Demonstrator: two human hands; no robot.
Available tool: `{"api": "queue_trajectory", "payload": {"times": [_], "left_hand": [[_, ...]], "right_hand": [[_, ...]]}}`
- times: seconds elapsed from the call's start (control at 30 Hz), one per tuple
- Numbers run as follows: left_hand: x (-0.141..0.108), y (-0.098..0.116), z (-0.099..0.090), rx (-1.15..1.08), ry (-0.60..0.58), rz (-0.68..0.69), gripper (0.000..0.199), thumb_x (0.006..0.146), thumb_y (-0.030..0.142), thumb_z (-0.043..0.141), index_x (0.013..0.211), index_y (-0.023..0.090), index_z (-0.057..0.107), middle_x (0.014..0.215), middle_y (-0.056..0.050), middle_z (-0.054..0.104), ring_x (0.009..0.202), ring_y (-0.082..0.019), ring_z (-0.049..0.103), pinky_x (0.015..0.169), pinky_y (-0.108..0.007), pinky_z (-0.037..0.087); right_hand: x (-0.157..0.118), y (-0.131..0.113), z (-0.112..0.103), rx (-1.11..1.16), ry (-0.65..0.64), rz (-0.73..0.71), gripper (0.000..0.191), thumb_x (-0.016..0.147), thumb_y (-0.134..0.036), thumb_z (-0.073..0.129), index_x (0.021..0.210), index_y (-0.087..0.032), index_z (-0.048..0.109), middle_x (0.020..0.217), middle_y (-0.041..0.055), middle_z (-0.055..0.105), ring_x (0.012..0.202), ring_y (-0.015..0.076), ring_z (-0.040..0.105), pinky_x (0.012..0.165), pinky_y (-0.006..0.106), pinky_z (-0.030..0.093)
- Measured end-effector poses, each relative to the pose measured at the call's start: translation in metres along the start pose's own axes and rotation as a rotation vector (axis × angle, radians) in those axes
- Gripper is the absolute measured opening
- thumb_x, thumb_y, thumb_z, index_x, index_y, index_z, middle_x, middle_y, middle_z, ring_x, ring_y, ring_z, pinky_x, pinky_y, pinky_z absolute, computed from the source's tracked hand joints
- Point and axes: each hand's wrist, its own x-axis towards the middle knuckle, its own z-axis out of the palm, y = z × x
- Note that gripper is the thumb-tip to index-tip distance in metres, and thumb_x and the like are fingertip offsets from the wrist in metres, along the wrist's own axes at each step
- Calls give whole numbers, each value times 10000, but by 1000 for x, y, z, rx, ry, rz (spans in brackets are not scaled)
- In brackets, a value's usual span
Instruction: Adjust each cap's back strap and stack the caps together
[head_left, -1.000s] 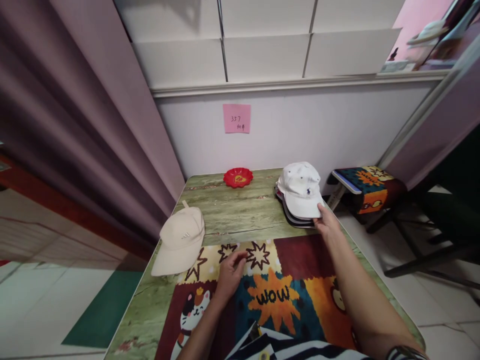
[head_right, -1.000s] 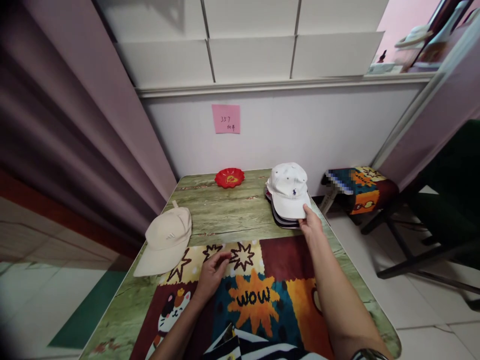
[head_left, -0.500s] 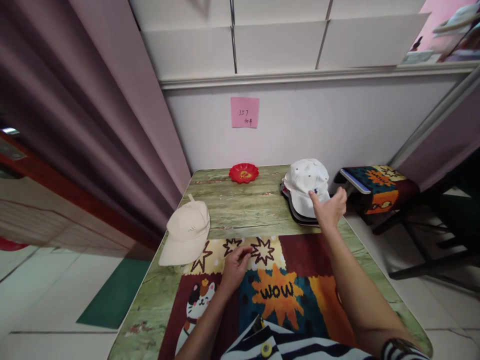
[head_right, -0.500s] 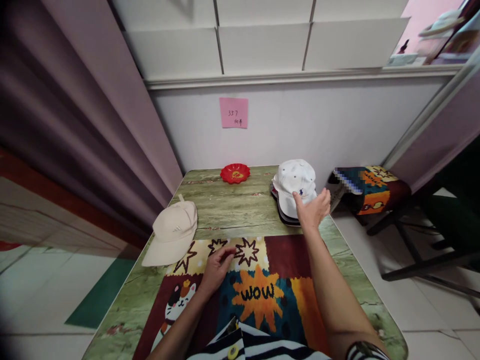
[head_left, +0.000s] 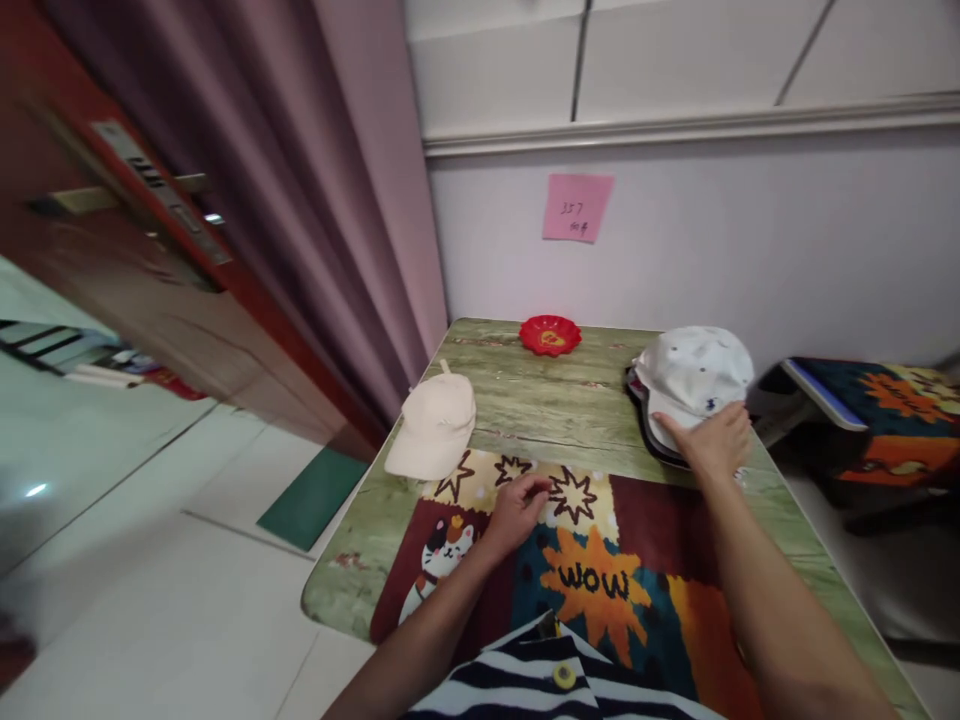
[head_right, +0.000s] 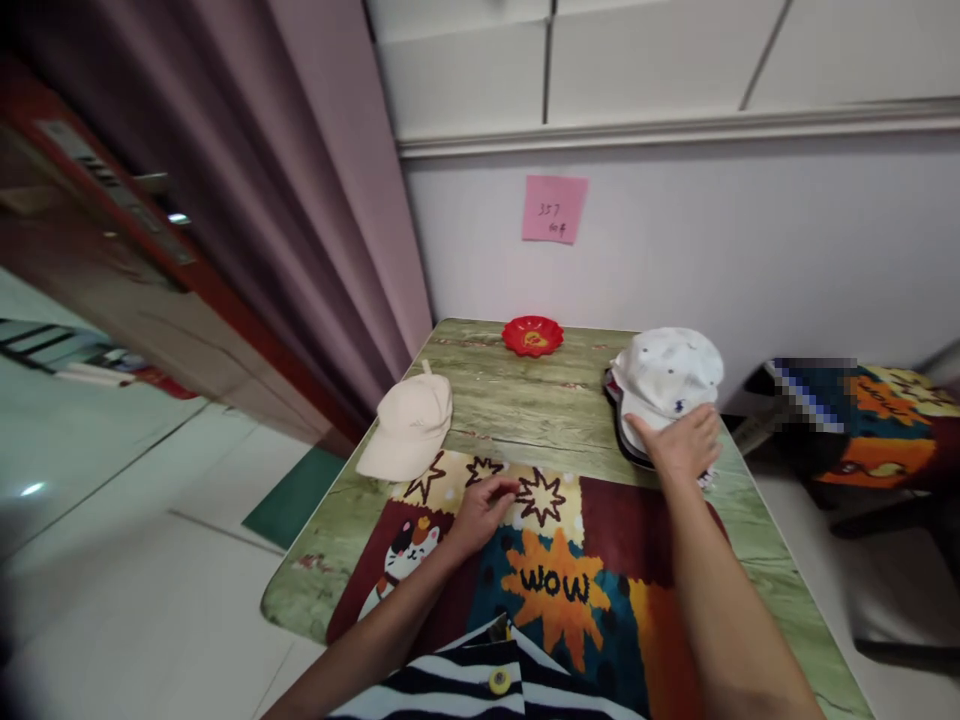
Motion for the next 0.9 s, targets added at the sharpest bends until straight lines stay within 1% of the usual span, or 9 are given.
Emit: {"api": "queue_trajectory", "payload": {"times": [0.13, 0.23, 0.3, 0.37, 0.43, 0.53, 0.63, 0.77, 0.9], "left_hand": [[0, 5, -11, -142, 141, -63, 183, 806, 361, 687, 918, 233, 754, 918, -69, 767, 865, -270, 711, 833, -421, 573], [11, 6, -49, -92, 358, -75, 231, 793, 404, 710, 951, 236, 733, 984, -74, 739, 963, -296, 681, 938, -452, 531], [26, 8, -85, -36, 523, -79, 355, 794, 411, 708, 1084, 208, 692, 1147, -91, 684, 1155, -324, 606, 1083, -477, 438], [45, 11, -122, 45, 674, -89, 459, 772, 367, 732, 1178, 175, 637, 1296, -123, 605, 1313, -337, 494, 1184, -479, 321], [63, 14, -152, 336, 774, -141, 610, 743, 375, 774, 1286, 183, 575, 1396, -134, 540, 1385, -322, 434, 1207, -442, 290], [83, 15, -175, 588, 667, -369, 1017, 634, 547, 848, 1479, 205, 398, 1553, -185, 372, 1471, -390, 305, 1199, -518, 262], [92, 9, -176, 652, 528, -531, 1263, 550, 684, 839, 1566, 241, 233, 1619, -221, 246, 1500, -450, 215, 1175, -608, 240], [99, -9, -168, 729, 461, -573, 1369, 491, 679, 863, 1588, 276, 149, 1648, -221, 175, 1512, -467, 160, 1152, -659, 234], [102, -19, -163, 787, 510, -533, 1208, 539, 583, 872, 1542, 250, 288, 1579, -210, 346, 1422, -460, 350, 1106, -630, 326]], "right_hand": [[-14, -7, -8, 58, 132, -46, 1263, 730, -700, 697, 1601, -10, 95, 1578, 383, 242, 1488, 491, 214, 1180, 640, 151], [-43, -27, -17, 124, 180, -281, 1065, 847, -634, 597, 1629, -120, 87, 1653, 275, 166, 1554, 396, 83, 1226, 579, 61], [-70, -45, -17, 208, 117, -425, 911, 909, -578, 523, 1621, -160, 140, 1646, 243, 223, 1552, 357, 135, 1233, 576, 85], [-99, -64, -9, 329, -47, -539, 803, 919, -547, 513, 1580, -168, 257, 1600, 230, 333, 1517, 347, 247, 1229, 573, 166], [-126, -80, 5, 478, -210, -530, 738, 907, -524, 534, 1509, -131, 367, 1555, 236, 386, 1469, 344, 335, 1202, 560, 272], [-155, -91, 27, 604, -350, -446, 694, 891, -506, 543, 1433, -84, 441, 1495, 253, 439, 1429, 335, 385, 1177, 549, 320], [-169, -90, 41, 611, -392, -397, 666, 871, -498, 549, 1389, -86, 483, 1456, 245, 485, 1404, 327, 416, 1172, 537, 325], [-171, -85, 44, 582, -379, -377, 595, 873, -455, 527, 1361, -115, 508, 1402, 212, 544, 1339, 314, 483, 1140, 525, 368], [-170, -85, 44, 563, -376, -418, 557, 878, -418, 519, 1345, -115, 518, 1372, 201, 572, 1307, 304, 508, 1125, 510, 389]]}}
